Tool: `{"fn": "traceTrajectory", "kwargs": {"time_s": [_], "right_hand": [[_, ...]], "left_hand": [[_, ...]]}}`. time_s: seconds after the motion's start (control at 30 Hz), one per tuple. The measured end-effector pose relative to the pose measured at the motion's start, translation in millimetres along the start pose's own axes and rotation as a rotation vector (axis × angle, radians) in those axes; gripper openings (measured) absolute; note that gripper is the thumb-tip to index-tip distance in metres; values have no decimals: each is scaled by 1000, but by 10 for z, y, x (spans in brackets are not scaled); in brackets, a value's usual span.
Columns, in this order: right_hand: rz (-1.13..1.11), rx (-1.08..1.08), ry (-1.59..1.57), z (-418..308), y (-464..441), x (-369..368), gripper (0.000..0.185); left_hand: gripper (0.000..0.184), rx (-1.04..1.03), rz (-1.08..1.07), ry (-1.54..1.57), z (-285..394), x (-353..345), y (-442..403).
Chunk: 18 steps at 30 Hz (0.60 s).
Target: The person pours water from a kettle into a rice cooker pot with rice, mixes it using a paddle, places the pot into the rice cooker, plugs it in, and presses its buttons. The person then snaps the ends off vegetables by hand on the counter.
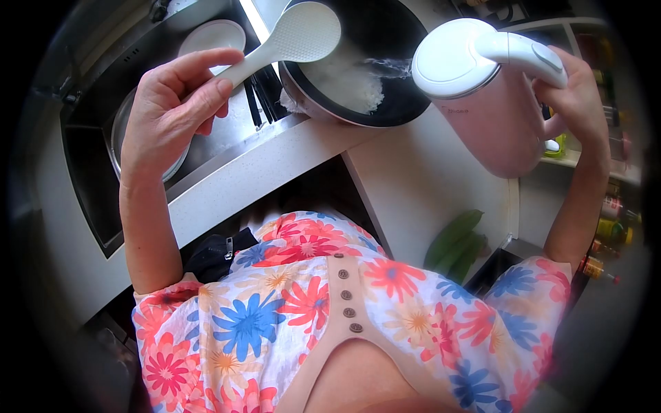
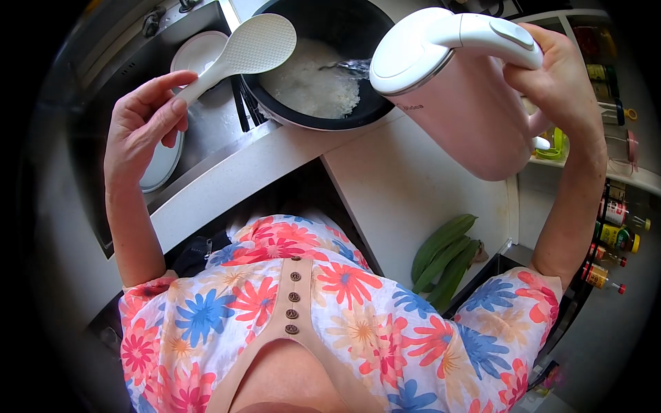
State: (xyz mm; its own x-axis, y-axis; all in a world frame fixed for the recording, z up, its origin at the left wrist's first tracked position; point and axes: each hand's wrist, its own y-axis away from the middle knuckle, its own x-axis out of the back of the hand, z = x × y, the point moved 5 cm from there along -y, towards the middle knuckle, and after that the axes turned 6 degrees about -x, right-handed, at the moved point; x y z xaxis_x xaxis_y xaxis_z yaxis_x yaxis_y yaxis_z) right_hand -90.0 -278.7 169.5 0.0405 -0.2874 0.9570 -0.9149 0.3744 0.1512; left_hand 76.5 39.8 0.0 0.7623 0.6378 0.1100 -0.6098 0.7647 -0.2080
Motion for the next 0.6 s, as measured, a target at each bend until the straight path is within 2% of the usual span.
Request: {"fn": "traceTrajectory", "kwargs": {"time_s": [0.2,0.6], "right_hand": [[48,-25,28,60,43,30,31],[-25,32,-22,68,163,33,27]], "left_hand": [[26,-19,-5,10,6,-22,29],[28,-14,0,-37,14,-52,43]]}}
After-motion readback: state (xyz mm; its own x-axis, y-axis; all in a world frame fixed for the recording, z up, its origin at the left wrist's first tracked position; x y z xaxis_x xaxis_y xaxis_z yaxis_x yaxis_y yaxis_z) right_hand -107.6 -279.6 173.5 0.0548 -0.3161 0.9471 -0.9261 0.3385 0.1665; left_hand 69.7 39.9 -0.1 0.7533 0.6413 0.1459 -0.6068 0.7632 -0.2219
